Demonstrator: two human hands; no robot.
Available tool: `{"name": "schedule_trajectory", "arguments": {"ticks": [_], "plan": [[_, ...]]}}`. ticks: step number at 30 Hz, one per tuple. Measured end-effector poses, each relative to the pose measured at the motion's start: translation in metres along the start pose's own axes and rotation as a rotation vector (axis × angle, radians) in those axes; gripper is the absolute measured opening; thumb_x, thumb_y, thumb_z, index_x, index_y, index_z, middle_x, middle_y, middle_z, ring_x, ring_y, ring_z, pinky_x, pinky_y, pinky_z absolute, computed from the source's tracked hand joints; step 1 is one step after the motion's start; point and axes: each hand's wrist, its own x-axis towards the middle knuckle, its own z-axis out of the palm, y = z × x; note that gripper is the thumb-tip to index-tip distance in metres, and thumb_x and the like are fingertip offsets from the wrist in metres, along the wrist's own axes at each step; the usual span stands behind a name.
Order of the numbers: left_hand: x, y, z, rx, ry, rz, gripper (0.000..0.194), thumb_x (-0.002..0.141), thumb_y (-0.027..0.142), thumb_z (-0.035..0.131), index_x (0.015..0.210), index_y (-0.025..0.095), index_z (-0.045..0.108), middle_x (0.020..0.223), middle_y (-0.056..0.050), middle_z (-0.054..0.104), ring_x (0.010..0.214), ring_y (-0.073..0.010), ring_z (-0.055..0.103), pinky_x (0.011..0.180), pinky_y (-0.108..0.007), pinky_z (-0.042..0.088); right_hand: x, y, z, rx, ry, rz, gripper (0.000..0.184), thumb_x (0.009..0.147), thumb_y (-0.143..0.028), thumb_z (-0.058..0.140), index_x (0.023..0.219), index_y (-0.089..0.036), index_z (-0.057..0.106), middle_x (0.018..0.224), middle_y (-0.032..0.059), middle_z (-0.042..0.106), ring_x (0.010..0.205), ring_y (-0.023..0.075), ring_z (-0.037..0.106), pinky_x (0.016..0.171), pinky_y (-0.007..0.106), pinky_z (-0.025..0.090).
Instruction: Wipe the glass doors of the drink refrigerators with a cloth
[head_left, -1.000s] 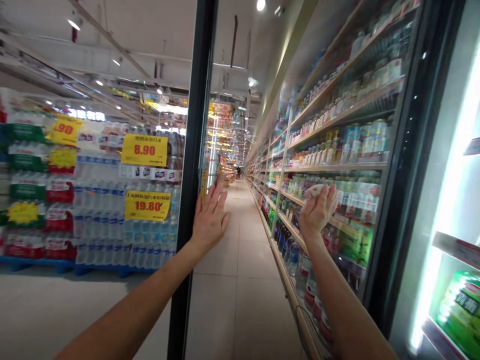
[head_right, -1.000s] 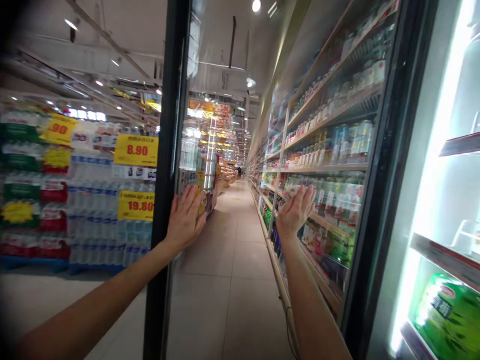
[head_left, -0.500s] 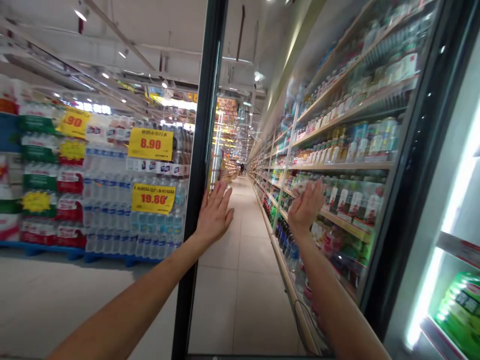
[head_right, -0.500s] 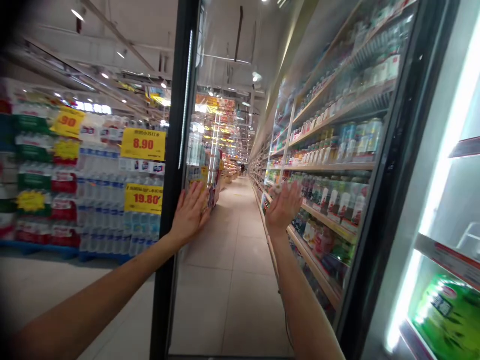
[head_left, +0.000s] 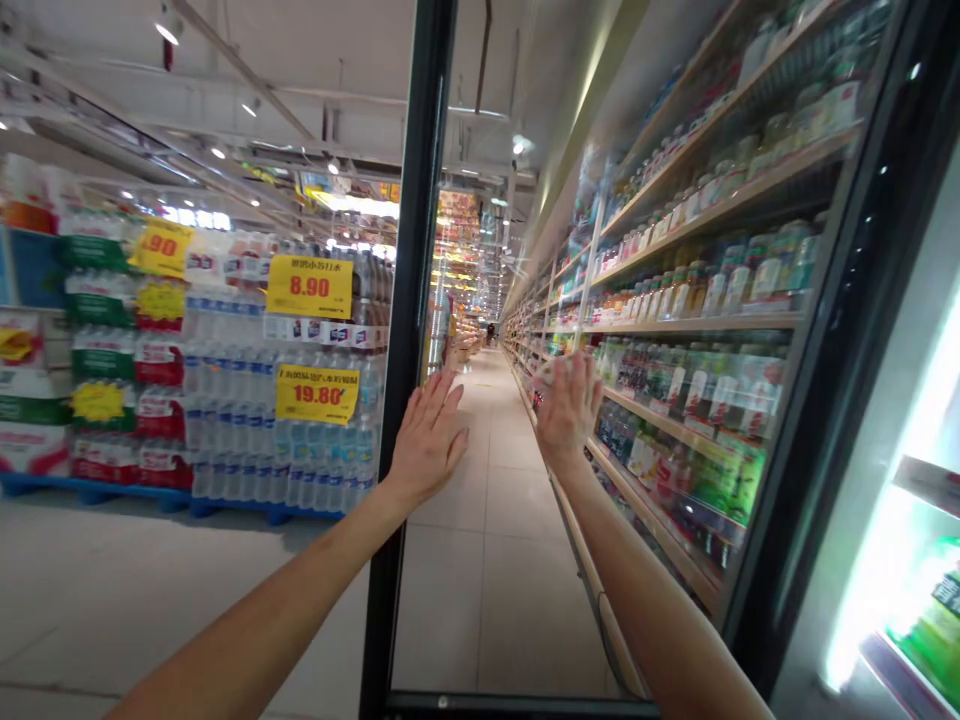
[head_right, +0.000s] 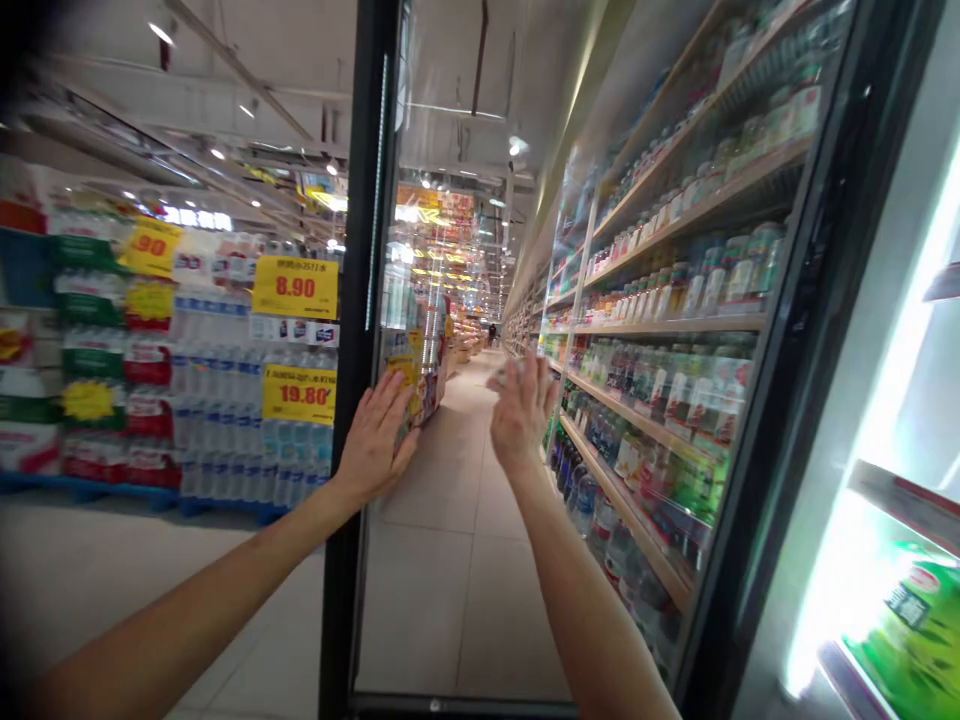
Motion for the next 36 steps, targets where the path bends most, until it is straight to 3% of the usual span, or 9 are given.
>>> {"name": "schedule_trajectory", "arguments": {"ticks": [5, 10, 12, 18, 20, 26, 28, 33, 36], "plan": [[0.0, -0.004, -0.003, -0.032, 0.033, 0.0, 0.064, 0.082, 0.024, 0.044, 0.139, 0.019, 0.016, 0.144, -0.013, 0.026, 0.135, -0.0233, 0.019, 0.106, -0.047, 0.023, -0.017, -0.045, 0.005, 0.102, -0.172, -0.385, 0.045, 0.083, -0.015, 0.039, 0.127, -0.024, 0.045, 0.136, 0.005, 0.044, 0.135, 0.0194, 0.022, 0.109, 0.046, 0.018], [0.008, -0.012, -0.01, -0.035, 0.13, -0.064, 0.063, 0.082, 0.025, 0.046, 0.139, 0.022, 0.019, 0.145, -0.011, 0.025, 0.135, -0.024, 0.02, 0.108, -0.046, 0.02, 0.014, -0.007, 0.004, 0.024, 0.032, 0.044, 0.048, 0.085, -0.018, 0.033, 0.134, -0.018, 0.035, 0.141, 0.0127, 0.036, 0.136, 0.0225, 0.019, 0.107, 0.051, 0.017], [0.012, -0.014, -0.01, -0.046, 0.151, -0.112, 0.061, 0.082, 0.027, 0.046, 0.138, 0.021, 0.022, 0.145, -0.011, 0.024, 0.135, -0.0237, 0.019, 0.108, -0.045, 0.019, 0.015, -0.011, 0.005, 0.021, 0.008, 0.097, 0.049, 0.085, -0.018, 0.033, 0.134, -0.017, 0.035, 0.142, 0.013, 0.033, 0.136, 0.0233, 0.016, 0.107, 0.051, 0.017], [0.018, -0.009, -0.004, -0.072, 0.146, -0.082, 0.06, 0.083, 0.028, 0.045, 0.138, 0.021, 0.023, 0.146, -0.01, 0.024, 0.135, -0.0227, 0.018, 0.109, -0.044, 0.017, -0.024, -0.057, 0.012, 0.167, -0.234, -0.493, 0.041, 0.085, -0.019, 0.038, 0.125, -0.026, 0.046, 0.139, 0.001, 0.04, 0.136, 0.0176, 0.02, 0.11, 0.047, 0.014], [0.018, -0.008, -0.002, -0.053, 0.132, -0.061, 0.061, 0.083, 0.028, 0.045, 0.138, 0.022, 0.021, 0.146, -0.009, 0.024, 0.135, -0.0223, 0.019, 0.109, -0.044, 0.017, -0.02, -0.041, 0.009, 0.14, -0.195, -0.473, 0.042, 0.085, -0.017, 0.038, 0.125, -0.027, 0.046, 0.138, 0.0012, 0.042, 0.135, 0.0167, 0.022, 0.111, 0.046, 0.013], [0.022, -0.005, 0.002, 0.013, 0.111, -0.039, 0.062, 0.083, 0.028, 0.043, 0.139, 0.022, 0.018, 0.145, -0.009, 0.026, 0.135, -0.0219, 0.02, 0.109, -0.045, 0.017, 0.019, 0.039, -0.005, -0.055, 0.08, 0.186, 0.049, 0.086, -0.022, 0.031, 0.135, -0.016, 0.035, 0.142, 0.0148, 0.032, 0.136, 0.0238, 0.019, 0.107, 0.052, 0.017], [0.029, -0.001, 0.006, 0.015, 0.099, -0.026, 0.062, 0.083, 0.029, 0.043, 0.139, 0.02, 0.017, 0.144, -0.011, 0.027, 0.135, -0.0216, 0.02, 0.109, -0.044, 0.018, 0.014, 0.036, -0.006, -0.043, 0.047, 0.12, 0.049, 0.086, -0.021, 0.032, 0.134, -0.016, 0.035, 0.142, 0.0143, 0.033, 0.136, 0.0236, 0.017, 0.107, 0.052, 0.018], [0.053, 0.01, 0.022, 0.017, 0.084, 0.006, 0.061, 0.084, 0.031, 0.043, 0.139, 0.019, 0.02, 0.145, -0.011, 0.025, 0.136, -0.0215, 0.017, 0.109, -0.045, 0.016, -0.011, 0.015, -0.009, 0.051, -0.194, -0.408, 0.046, 0.082, -0.014, 0.039, 0.126, -0.027, 0.045, 0.136, 0.0037, 0.044, 0.135, 0.0172, 0.021, 0.11, 0.046, 0.017], [0.061, 0.01, 0.031, 0.012, 0.067, -0.021, 0.06, 0.084, 0.032, 0.043, 0.138, 0.019, 0.022, 0.144, -0.01, 0.026, 0.135, -0.0226, 0.017, 0.109, -0.047, 0.013, -0.002, 0.057, -0.018, -0.032, -0.076, -0.208, 0.044, 0.084, -0.017, 0.038, 0.127, -0.024, 0.045, 0.136, 0.0082, 0.044, 0.134, 0.0199, 0.025, 0.108, 0.048, 0.02]]}}
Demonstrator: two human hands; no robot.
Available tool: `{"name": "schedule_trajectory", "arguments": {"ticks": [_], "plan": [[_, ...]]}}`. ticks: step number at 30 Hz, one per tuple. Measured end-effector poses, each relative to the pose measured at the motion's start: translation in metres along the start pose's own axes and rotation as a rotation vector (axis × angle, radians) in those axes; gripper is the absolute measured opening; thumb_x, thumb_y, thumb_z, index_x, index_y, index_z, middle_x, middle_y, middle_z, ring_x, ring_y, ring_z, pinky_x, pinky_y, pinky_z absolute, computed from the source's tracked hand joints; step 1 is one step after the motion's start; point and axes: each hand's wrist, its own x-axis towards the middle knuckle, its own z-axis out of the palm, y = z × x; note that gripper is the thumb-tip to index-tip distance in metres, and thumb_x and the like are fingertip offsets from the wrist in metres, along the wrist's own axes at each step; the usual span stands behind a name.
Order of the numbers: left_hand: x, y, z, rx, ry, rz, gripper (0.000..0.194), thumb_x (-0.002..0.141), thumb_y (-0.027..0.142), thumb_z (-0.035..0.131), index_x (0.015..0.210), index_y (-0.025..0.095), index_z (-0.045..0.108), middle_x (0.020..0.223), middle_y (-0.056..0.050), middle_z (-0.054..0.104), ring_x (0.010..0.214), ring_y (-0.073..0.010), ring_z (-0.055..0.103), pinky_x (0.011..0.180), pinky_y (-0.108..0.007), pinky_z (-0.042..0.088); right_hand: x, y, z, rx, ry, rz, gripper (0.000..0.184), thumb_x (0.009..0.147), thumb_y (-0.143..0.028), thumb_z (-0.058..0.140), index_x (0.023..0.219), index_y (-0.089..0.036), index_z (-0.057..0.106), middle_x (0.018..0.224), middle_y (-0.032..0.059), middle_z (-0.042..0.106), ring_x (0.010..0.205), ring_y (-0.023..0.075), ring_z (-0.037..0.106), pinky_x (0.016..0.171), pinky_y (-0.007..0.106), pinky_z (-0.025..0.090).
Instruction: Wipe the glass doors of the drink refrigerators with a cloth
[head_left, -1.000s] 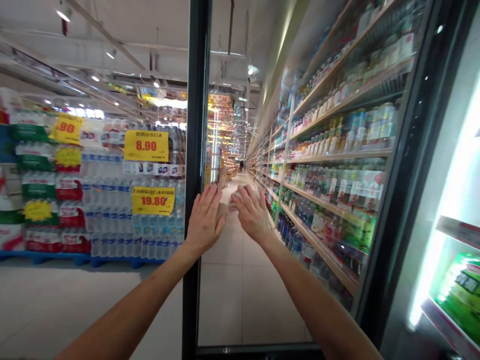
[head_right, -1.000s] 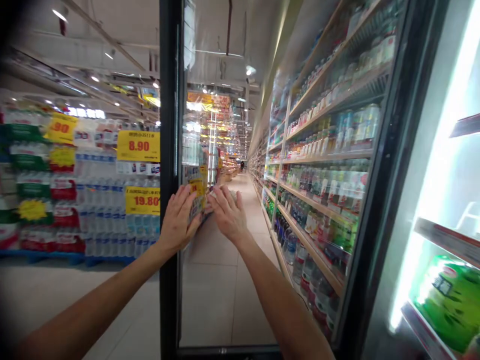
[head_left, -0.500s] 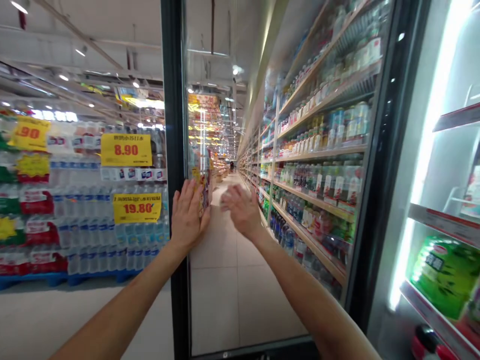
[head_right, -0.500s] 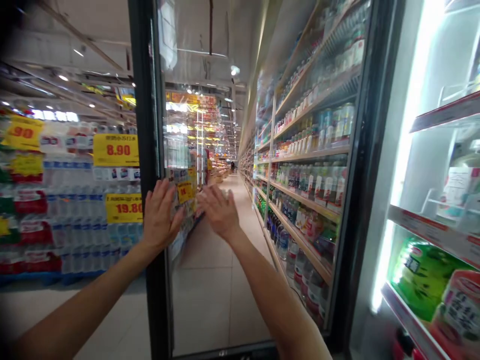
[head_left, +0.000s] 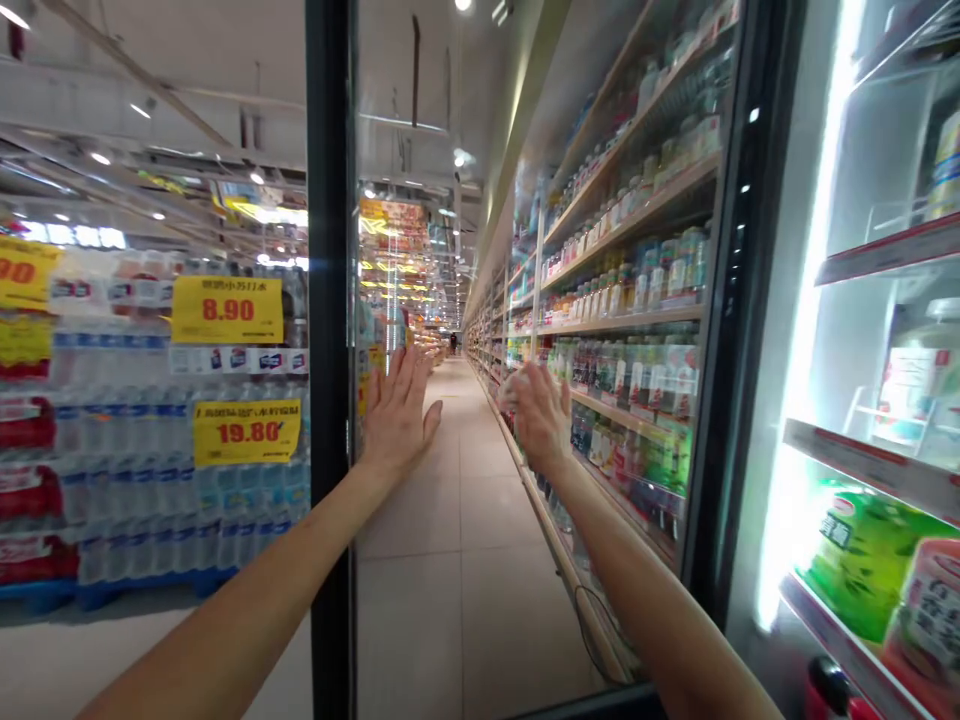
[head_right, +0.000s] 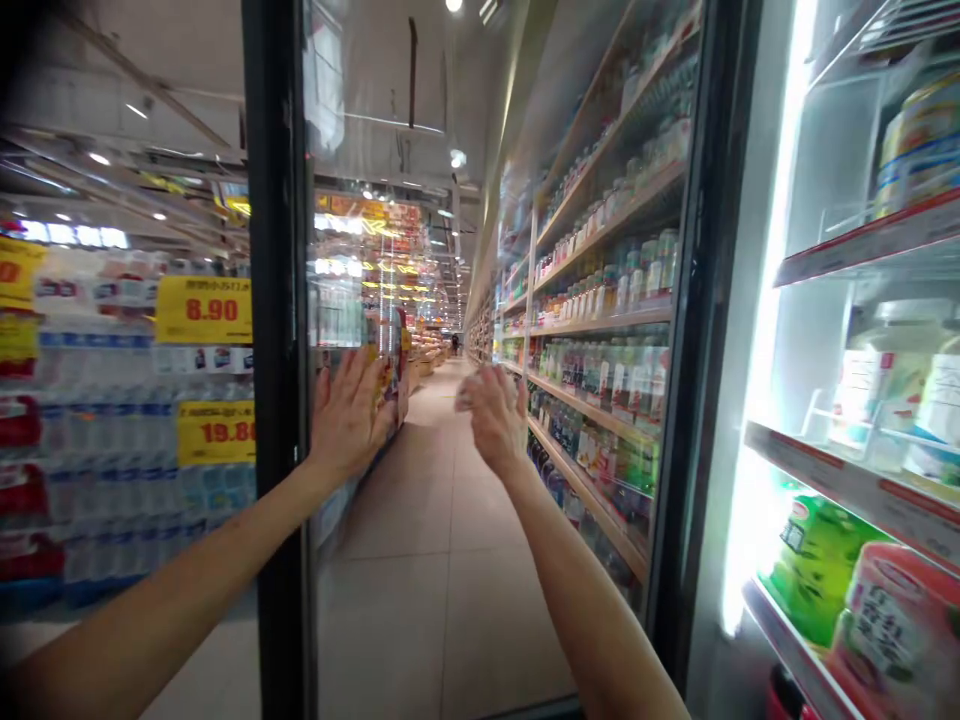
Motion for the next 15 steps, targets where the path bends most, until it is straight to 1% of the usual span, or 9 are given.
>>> {"name": "schedule_trajectory", "arguments": {"ticks": [4, 5, 6, 7, 8, 12, 13, 14, 15], "plan": [[0.0, -0.003, 0.006, -0.005, -0.005, -0.025, 0.061, 0.084, 0.032, 0.043, 0.139, 0.022, 0.02, 0.145, -0.008, 0.024, 0.135, -0.0225, 0.017, 0.11, -0.047, 0.012, 0.002, 0.083, -0.014, -0.106, 0.263, 0.634, 0.048, 0.085, -0.024, 0.031, 0.132, -0.016, 0.039, 0.139, 0.0177, 0.036, 0.131, 0.0275, 0.03, 0.101, 0.058, 0.025], [-0.001, -0.003, 0.006, 0.002, -0.004, -0.024, 0.061, 0.084, 0.032, 0.043, 0.139, 0.022, 0.019, 0.145, -0.008, 0.024, 0.135, -0.0226, 0.017, 0.11, -0.046, 0.012, 0.002, 0.093, -0.015, -0.112, 0.31, 0.728, 0.049, 0.085, -0.024, 0.03, 0.133, -0.015, 0.038, 0.139, 0.019, 0.035, 0.13, 0.0283, 0.03, 0.1, 0.059, 0.025], [-0.001, -0.003, 0.006, 0.009, -0.001, -0.021, 0.062, 0.084, 0.032, 0.043, 0.14, 0.022, 0.018, 0.145, -0.008, 0.024, 0.135, -0.0227, 0.017, 0.11, -0.046, 0.012, 0.001, 0.097, -0.016, -0.111, 0.335, 0.763, 0.049, 0.085, -0.023, 0.03, 0.133, -0.014, 0.037, 0.139, 0.0199, 0.035, 0.131, 0.0284, 0.03, 0.1, 0.059, 0.025], [-0.002, -0.003, 0.006, 0.015, 0.004, -0.017, 0.062, 0.084, 0.032, 0.043, 0.14, 0.022, 0.017, 0.145, -0.008, 0.024, 0.135, -0.0228, 0.018, 0.11, -0.046, 0.012, 0.0, 0.093, -0.015, -0.104, 0.335, 0.735, 0.05, 0.085, -0.023, 0.031, 0.133, -0.013, 0.037, 0.139, 0.0202, 0.035, 0.131, 0.028, 0.029, 0.101, 0.057, 0.026], [-0.002, -0.003, 0.006, 0.017, 0.01, -0.014, 0.063, 0.084, 0.032, 0.043, 0.14, 0.022, 0.017, 0.145, -0.008, 0.024, 0.135, -0.0228, 0.018, 0.11, -0.046, 0.013, -0.002, 0.084, -0.013, -0.091, 0.304, 0.65, 0.05, 0.085, -0.023, 0.031, 0.133, -0.013, 0.037, 0.139, 0.0196, 0.035, 0.132, 0.0271, 0.027, 0.102, 0.056, 0.026], [-0.001, -0.002, 0.006, -0.011, 0.02, -0.01, 0.062, 0.085, 0.033, 0.042, 0.14, 0.023, 0.016, 0.145, -0.008, 0.025, 0.135, -0.0228, 0.019, 0.11, -0.046, 0.012, -0.007, 0.036, -0.002, -0.024, 0.06, 0.147, 0.047, 0.085, -0.022, 0.035, 0.131, -0.022, 0.04, 0.139, 0.0103, 0.038, 0.135, 0.0215, 0.022, 0.107, 0.049, 0.022], [-0.001, -0.003, 0.006, -0.02, 0.017, -0.011, 0.062, 0.085, 0.033, 0.041, 0.14, 0.023, 0.016, 0.145, -0.008, 0.024, 0.135, -0.0229, 0.018, 0.11, -0.046, 0.011, -0.008, 0.034, -0.002, -0.021, 0.028, 0.086, 0.046, 0.085, -0.022, 0.035, 0.13, -0.024, 0.041, 0.139, 0.0091, 0.039, 0.135, 0.0207, 0.022, 0.107, 0.048, 0.022], [-0.001, -0.003, 0.006, -0.027, 0.015, -0.011, 0.062, 0.085, 0.034, 0.041, 0.14, 0.023, 0.016, 0.145, -0.008, 0.024, 0.135, -0.0229, 0.018, 0.11, -0.047, 0.011, -0.009, 0.037, -0.003, -0.03, 0.022, 0.081, 0.046, 0.085, -0.023, 0.035, 0.13, -0.024, 0.041, 0.138, 0.009, 0.04, 0.134, 0.0205, 0.023, 0.107, 0.048, 0.022], [-0.001, -0.004, 0.006, -0.031, 0.011, -0.012, 0.062, 0.085, 0.034, 0.041, 0.14, 0.024, 0.016, 0.146, -0.008, 0.023, 0.135, -0.0229, 0.018, 0.11, -0.047, 0.011, -0.011, 0.047, -0.005, -0.05, 0.046, 0.134, 0.045, 0.085, -0.023, 0.035, 0.13, -0.023, 0.041, 0.138, 0.0098, 0.04, 0.134, 0.0209, 0.025, 0.107, 0.048, 0.022]]}}
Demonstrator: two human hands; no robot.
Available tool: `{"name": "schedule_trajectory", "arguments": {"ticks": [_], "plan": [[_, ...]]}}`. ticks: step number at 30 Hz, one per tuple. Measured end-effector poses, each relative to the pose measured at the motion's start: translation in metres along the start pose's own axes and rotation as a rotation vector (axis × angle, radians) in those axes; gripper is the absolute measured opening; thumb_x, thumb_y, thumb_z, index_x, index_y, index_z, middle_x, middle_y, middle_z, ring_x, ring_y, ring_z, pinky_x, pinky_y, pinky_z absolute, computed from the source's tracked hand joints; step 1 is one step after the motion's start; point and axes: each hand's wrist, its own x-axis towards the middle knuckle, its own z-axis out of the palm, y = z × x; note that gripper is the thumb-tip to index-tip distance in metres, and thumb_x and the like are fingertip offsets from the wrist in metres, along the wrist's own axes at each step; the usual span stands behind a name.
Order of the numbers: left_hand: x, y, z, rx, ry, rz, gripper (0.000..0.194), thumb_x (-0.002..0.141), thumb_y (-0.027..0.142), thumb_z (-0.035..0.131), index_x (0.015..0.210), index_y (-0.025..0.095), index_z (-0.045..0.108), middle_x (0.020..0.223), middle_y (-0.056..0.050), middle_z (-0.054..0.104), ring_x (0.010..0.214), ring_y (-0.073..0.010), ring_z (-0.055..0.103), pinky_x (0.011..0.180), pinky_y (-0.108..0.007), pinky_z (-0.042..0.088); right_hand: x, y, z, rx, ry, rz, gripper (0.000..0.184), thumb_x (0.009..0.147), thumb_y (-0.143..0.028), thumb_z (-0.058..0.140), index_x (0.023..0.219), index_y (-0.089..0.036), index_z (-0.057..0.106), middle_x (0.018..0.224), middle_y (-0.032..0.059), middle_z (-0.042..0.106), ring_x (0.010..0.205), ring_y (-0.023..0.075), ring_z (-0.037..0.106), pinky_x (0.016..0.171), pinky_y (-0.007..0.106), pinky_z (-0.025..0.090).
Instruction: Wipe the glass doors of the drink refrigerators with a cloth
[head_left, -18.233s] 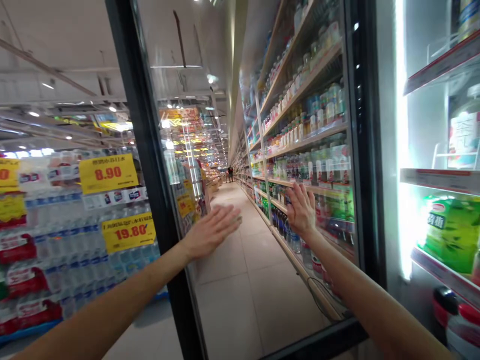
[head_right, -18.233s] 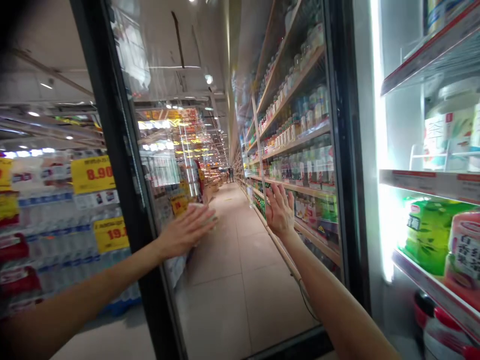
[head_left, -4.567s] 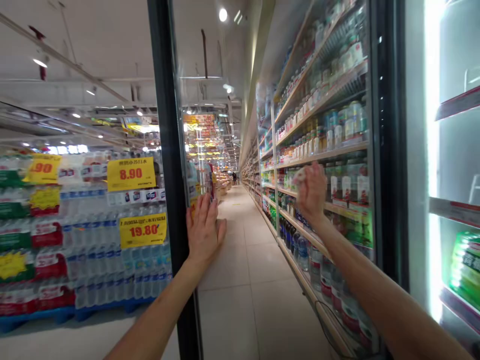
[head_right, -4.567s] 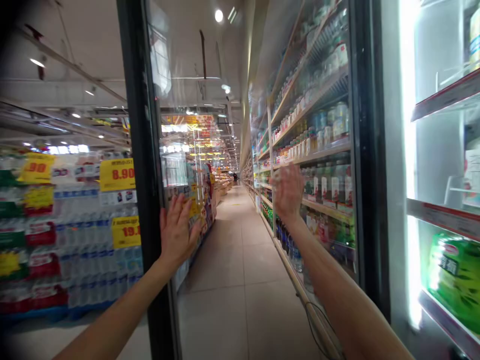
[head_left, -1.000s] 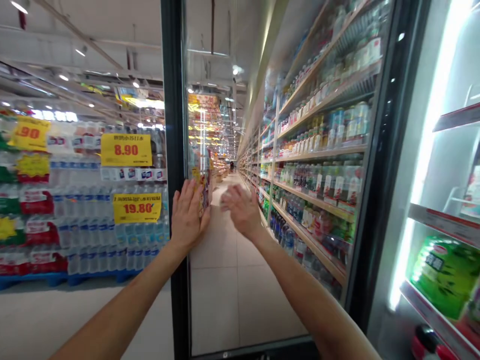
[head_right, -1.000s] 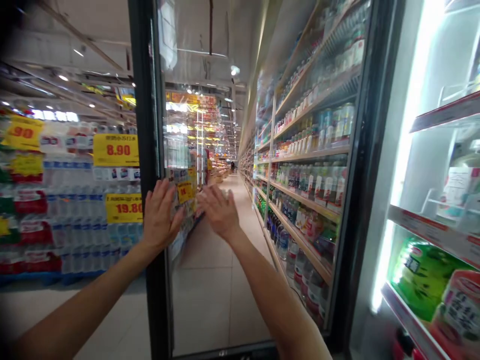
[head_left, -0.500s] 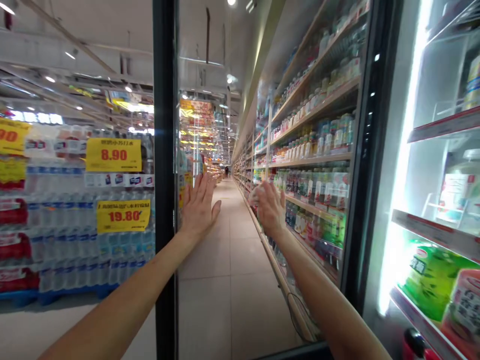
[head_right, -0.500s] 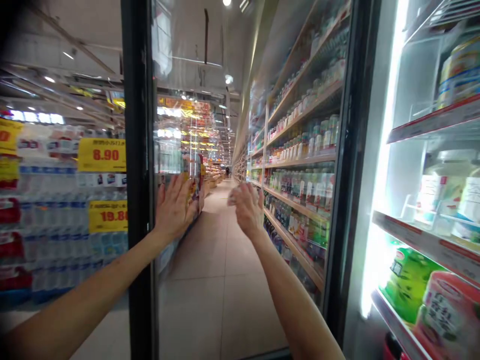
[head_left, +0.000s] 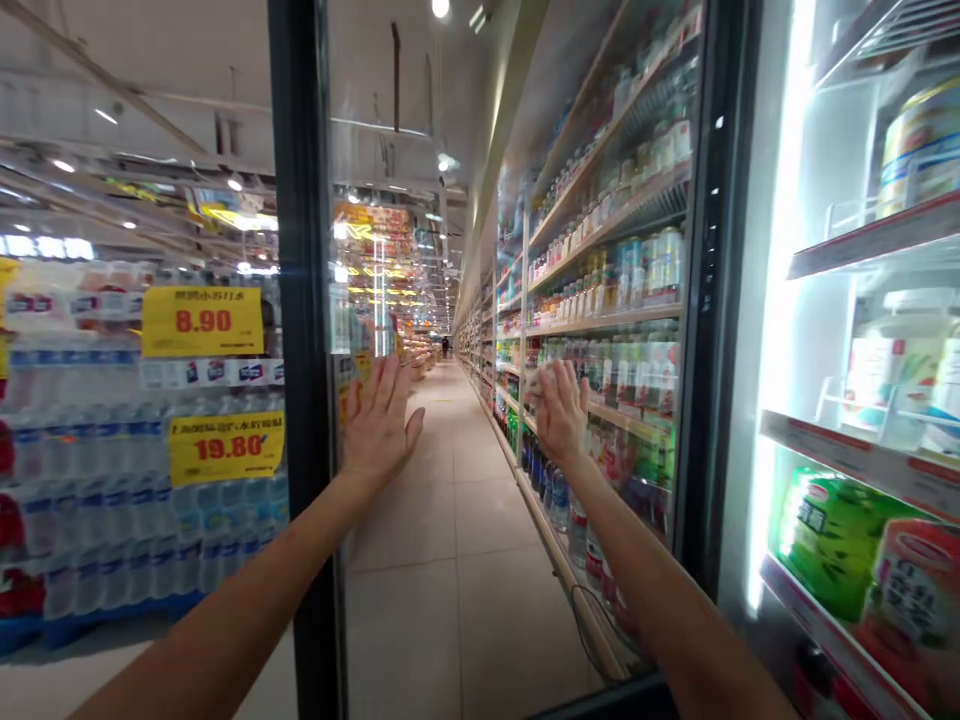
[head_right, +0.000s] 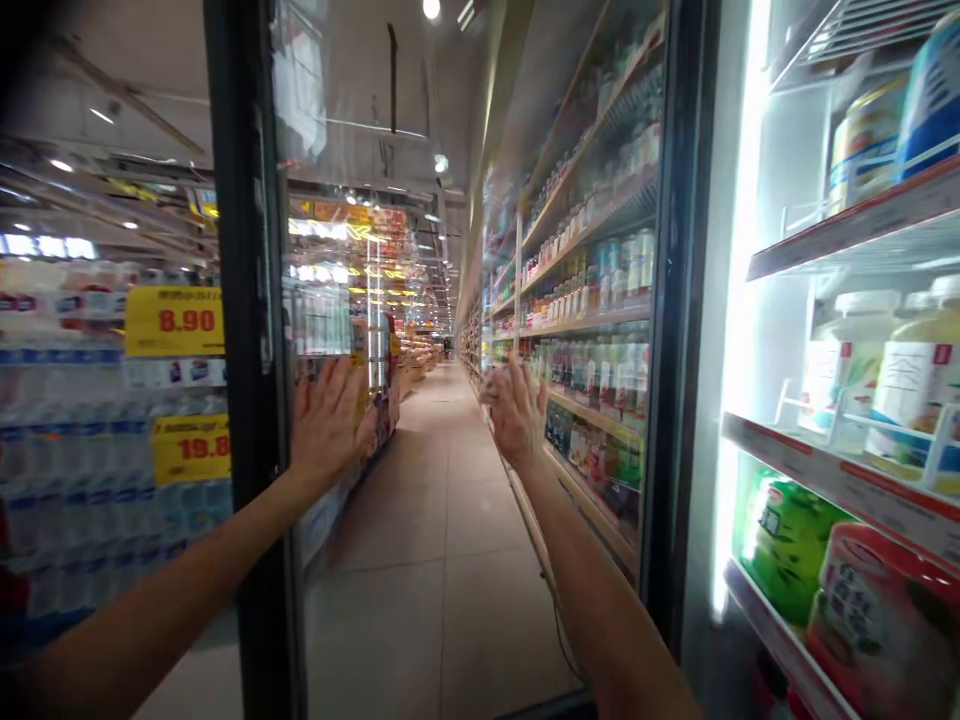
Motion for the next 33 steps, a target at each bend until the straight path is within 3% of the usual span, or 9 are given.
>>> {"name": "schedule_trajectory", "arguments": {"ticks": [4, 6, 8, 12, 14, 20, 27, 29, 33], "plan": [[-0.001, -0.001, 0.0, 0.015, -0.014, -0.002, 0.062, 0.084, 0.032, 0.042, 0.14, 0.022, 0.017, 0.146, -0.009, 0.023, 0.135, -0.023, 0.017, 0.11, -0.047, 0.011, 0.004, 0.058, -0.011, -0.075, 0.222, 0.512, 0.049, 0.085, -0.024, 0.031, 0.133, -0.014, 0.036, 0.14, 0.0191, 0.033, 0.132, 0.027, 0.028, 0.103, 0.055, 0.024], [-0.001, 0.0, 0.0, 0.023, -0.017, 0.0, 0.062, 0.084, 0.031, 0.042, 0.14, 0.022, 0.017, 0.145, -0.009, 0.023, 0.135, -0.023, 0.017, 0.11, -0.047, 0.011, 0.005, 0.069, -0.013, -0.079, 0.287, 0.652, 0.051, 0.085, -0.024, 0.03, 0.134, -0.011, 0.034, 0.14, 0.0226, 0.031, 0.132, 0.0291, 0.028, 0.101, 0.057, 0.026], [-0.002, 0.0, 0.001, 0.021, -0.006, 0.001, 0.062, 0.084, 0.031, 0.042, 0.14, 0.022, 0.016, 0.145, -0.009, 0.023, 0.135, -0.0231, 0.017, 0.109, -0.048, 0.012, 0.002, 0.058, -0.012, -0.066, 0.246, 0.578, 0.051, 0.086, -0.024, 0.03, 0.134, -0.011, 0.034, 0.14, 0.0217, 0.032, 0.133, 0.0284, 0.026, 0.102, 0.056, 0.026], [-0.002, 0.0, 0.003, 0.015, 0.011, 0.0, 0.062, 0.085, 0.033, 0.041, 0.14, 0.023, 0.015, 0.145, -0.009, 0.023, 0.135, -0.0235, 0.019, 0.109, -0.048, 0.011, -0.02, 0.018, -0.008, -0.007, 0.042, 0.144, 0.048, 0.085, -0.022, 0.033, 0.133, -0.017, 0.037, 0.139, 0.0145, 0.036, 0.135, 0.0228, 0.022, 0.105, 0.05, 0.025], [-0.002, 0.0, 0.003, 0.005, 0.004, -0.004, 0.062, 0.085, 0.033, 0.041, 0.14, 0.024, 0.015, 0.145, -0.008, 0.024, 0.135, -0.0237, 0.019, 0.109, -0.048, 0.011, -0.032, 0.019, -0.009, 0.001, -0.006, 0.056, 0.047, 0.085, -0.022, 0.035, 0.132, -0.019, 0.038, 0.138, 0.0135, 0.039, 0.134, 0.0222, 0.025, 0.106, 0.049, 0.025], [-0.003, 0.001, 0.004, 0.012, 0.006, -0.002, 0.062, 0.084, 0.032, 0.042, 0.14, 0.024, 0.016, 0.145, -0.008, 0.024, 0.135, -0.0236, 0.018, 0.109, -0.049, 0.012, -0.044, 0.059, -0.014, -0.099, 0.278, 0.533, 0.05, 0.085, -0.023, 0.031, 0.134, -0.011, 0.034, 0.139, 0.022, 0.034, 0.132, 0.0266, 0.027, 0.101, 0.054, 0.029], [-0.002, 0.001, 0.004, 0.022, -0.005, -0.012, 0.063, 0.083, 0.032, 0.043, 0.14, 0.023, 0.016, 0.145, -0.01, 0.025, 0.135, -0.0236, 0.018, 0.109, -0.049, 0.01, -0.065, 0.008, -0.008, -0.042, 0.079, 0.111, 0.052, 0.085, -0.018, 0.038, 0.137, -0.019, 0.03, 0.136, 0.0163, 0.041, 0.133, 0.0247, 0.026, 0.103, 0.051, 0.029], [-0.003, 0.001, 0.003, 0.026, -0.015, -0.009, 0.063, 0.084, 0.032, 0.043, 0.14, 0.023, 0.016, 0.145, -0.009, 0.024, 0.136, -0.0231, 0.016, 0.109, -0.048, 0.01, -0.072, 0.016, -0.011, -0.056, 0.083, 0.165, 0.052, 0.085, -0.02, 0.037, 0.137, -0.019, 0.03, 0.137, 0.0166, 0.04, 0.133, 0.0255, 0.027, 0.103, 0.053, 0.028], [-0.015, 0.004, 0.003, 0.051, -0.044, 0.02, 0.062, 0.084, 0.03, 0.042, 0.14, 0.02, 0.018, 0.146, -0.01, 0.021, 0.136, -0.0228, 0.012, 0.11, -0.049, 0.009, -0.08, 0.042, -0.016, -0.11, 0.239, 0.537, 0.051, 0.087, -0.023, 0.033, 0.137, -0.014, 0.029, 0.139, 0.0215, 0.034, 0.132, 0.0287, 0.027, 0.101, 0.057, 0.028]]}}
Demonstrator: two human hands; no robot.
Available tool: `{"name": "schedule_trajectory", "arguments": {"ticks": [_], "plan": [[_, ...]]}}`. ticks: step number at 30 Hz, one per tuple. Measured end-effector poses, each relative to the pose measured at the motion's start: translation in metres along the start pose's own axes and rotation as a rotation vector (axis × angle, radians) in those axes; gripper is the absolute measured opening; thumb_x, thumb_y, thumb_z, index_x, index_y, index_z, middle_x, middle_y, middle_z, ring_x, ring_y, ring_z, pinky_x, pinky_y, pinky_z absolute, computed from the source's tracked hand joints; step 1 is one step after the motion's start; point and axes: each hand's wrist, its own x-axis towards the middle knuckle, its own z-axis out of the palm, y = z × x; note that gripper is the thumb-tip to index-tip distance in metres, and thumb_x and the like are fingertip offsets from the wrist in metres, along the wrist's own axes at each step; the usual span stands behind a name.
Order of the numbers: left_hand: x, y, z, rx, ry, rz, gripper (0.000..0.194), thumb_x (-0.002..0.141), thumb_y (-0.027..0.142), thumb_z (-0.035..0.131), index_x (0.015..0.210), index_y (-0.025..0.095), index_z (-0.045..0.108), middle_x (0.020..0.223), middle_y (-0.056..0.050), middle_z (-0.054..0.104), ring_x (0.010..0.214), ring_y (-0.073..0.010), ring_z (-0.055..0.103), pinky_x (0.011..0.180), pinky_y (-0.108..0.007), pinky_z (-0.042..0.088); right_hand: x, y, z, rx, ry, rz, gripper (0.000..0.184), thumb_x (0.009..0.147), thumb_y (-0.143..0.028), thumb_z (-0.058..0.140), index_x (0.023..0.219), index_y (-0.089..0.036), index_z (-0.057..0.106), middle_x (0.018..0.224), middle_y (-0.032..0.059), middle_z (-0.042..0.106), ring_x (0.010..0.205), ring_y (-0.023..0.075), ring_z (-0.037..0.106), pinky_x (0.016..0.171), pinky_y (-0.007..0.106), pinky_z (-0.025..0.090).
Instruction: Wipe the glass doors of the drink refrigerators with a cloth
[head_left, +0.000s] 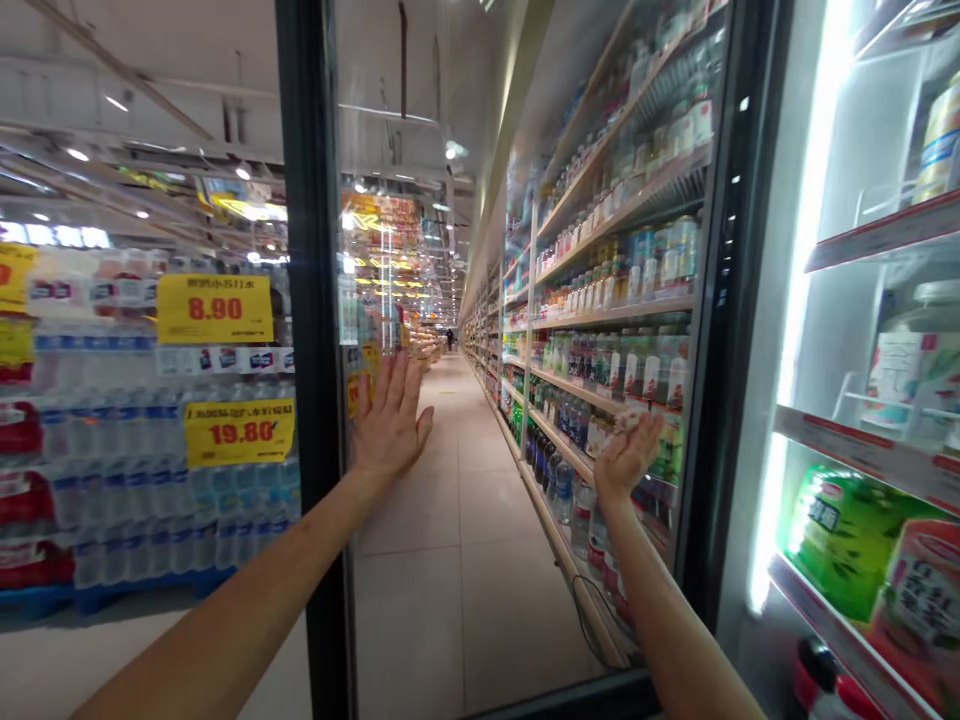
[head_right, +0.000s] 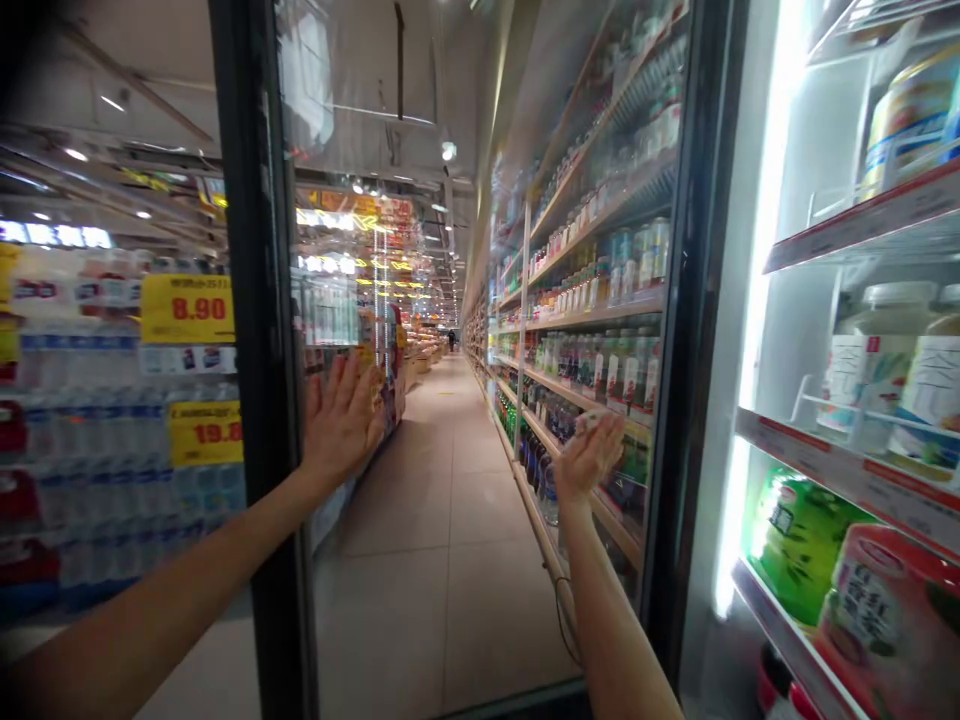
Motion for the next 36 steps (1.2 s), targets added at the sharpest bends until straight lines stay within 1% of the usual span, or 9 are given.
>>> {"name": "schedule_trajectory", "arguments": {"ticks": [2, 8, 10, 14, 16, 23, 25, 30, 36], "plan": [[-0.01, 0.003, 0.001, 0.026, -0.03, 0.074, 0.061, 0.084, 0.027, 0.042, 0.14, 0.021, 0.018, 0.145, -0.01, 0.024, 0.136, -0.0221, 0.015, 0.109, -0.048, 0.01, -0.01, -0.005, -0.002, 0.009, 0.018, 0.013, 0.052, 0.087, -0.022, 0.033, 0.138, -0.013, 0.027, 0.141, 0.0219, 0.03, 0.133, 0.0293, 0.024, 0.101, 0.058, 0.028], [-0.03, 0.016, 0.003, 0.042, -0.065, 0.197, 0.062, 0.084, 0.027, 0.044, 0.14, 0.022, 0.018, 0.139, -0.009, 0.036, 0.131, -0.0207, 0.027, 0.109, -0.042, 0.016, -0.069, -0.053, -0.013, 0.138, -0.281, -0.553, 0.06, 0.083, -0.013, 0.041, 0.14, -0.022, 0.021, 0.14, 0.0142, 0.035, 0.134, 0.0275, 0.024, 0.103, 0.054, 0.028], [-0.034, 0.018, 0.002, 0.04, -0.07, 0.189, 0.062, 0.084, 0.028, 0.044, 0.139, 0.021, 0.018, 0.138, -0.009, 0.036, 0.131, -0.021, 0.029, 0.109, -0.042, 0.016, -0.068, -0.044, -0.014, 0.112, -0.26, -0.527, 0.059, 0.084, -0.014, 0.041, 0.139, -0.021, 0.022, 0.139, 0.015, 0.037, 0.133, 0.0275, 0.025, 0.103, 0.055, 0.026], [-0.046, 0.023, 0.002, 0.036, -0.106, 0.176, 0.062, 0.083, 0.029, 0.046, 0.139, 0.021, 0.021, 0.138, -0.01, 0.036, 0.131, -0.0222, 0.027, 0.109, -0.043, 0.015, -0.043, -0.01, -0.012, -0.012, -0.07, -0.139, 0.054, 0.087, -0.019, 0.036, 0.139, -0.017, 0.024, 0.14, 0.0208, 0.032, 0.133, 0.0298, 0.025, 0.1, 0.061, 0.026], [-0.053, 0.026, 0.005, 0.031, -0.115, 0.166, 0.062, 0.083, 0.03, 0.047, 0.139, 0.02, 0.021, 0.138, -0.011, 0.036, 0.131, -0.0224, 0.028, 0.109, -0.044, 0.015, -0.042, -0.009, -0.012, -0.023, -0.049, -0.08, 0.053, 0.087, -0.019, 0.035, 0.139, -0.016, 0.024, 0.141, 0.0212, 0.03, 0.133, 0.0304, 0.024, 0.099, 0.061, 0.027], [-0.065, 0.031, 0.012, 0.004, -0.111, 0.128, 0.064, 0.082, 0.029, 0.048, 0.139, 0.02, 0.02, 0.14, -0.01, 0.033, 0.133, -0.0211, 0.024, 0.109, -0.044, 0.014, -0.083, -0.047, -0.022, 0.126, -0.343, -0.53, 0.059, 0.084, -0.014, 0.04, 0.139, -0.022, 0.022, 0.141, 0.0141, 0.034, 0.134, 0.027, 0.023, 0.103, 0.054, 0.028], [-0.066, 0.032, 0.012, 0.001, -0.117, 0.128, 0.063, 0.082, 0.028, 0.048, 0.139, 0.02, 0.021, 0.141, -0.011, 0.032, 0.134, -0.0215, 0.022, 0.109, -0.045, 0.013, -0.075, -0.03, -0.024, 0.09, -0.32, -0.486, 0.056, 0.085, -0.016, 0.039, 0.138, -0.023, 0.025, 0.141, 0.0146, 0.035, 0.134, 0.0266, 0.024, 0.103, 0.054, 0.028], [-0.07, 0.035, 0.012, -0.004, -0.119, 0.138, 0.062, 0.082, 0.028, 0.048, 0.138, 0.021, 0.022, 0.141, -0.011, 0.031, 0.134, -0.0222, 0.02, 0.109, -0.047, 0.013, -0.053, 0.012, -0.024, -0.019, -0.11, -0.139, 0.054, 0.086, -0.018, 0.034, 0.139, -0.017, 0.024, 0.142, 0.0202, 0.029, 0.133, 0.0277, 0.025, 0.1, 0.057, 0.03], [-0.074, 0.034, 0.015, -0.017, -0.109, 0.125, 0.063, 0.082, 0.029, 0.048, 0.138, 0.023, 0.022, 0.142, -0.011, 0.03, 0.135, -0.0214, 0.019, 0.109, -0.046, 0.011, -0.098, -0.034, -0.028, 0.12, -0.346, -0.477, 0.059, 0.084, -0.015, 0.039, 0.139, -0.023, 0.021, 0.145, 0.0141, 0.027, 0.135, 0.0284, 0.02, 0.102, 0.055, 0.029]]}}
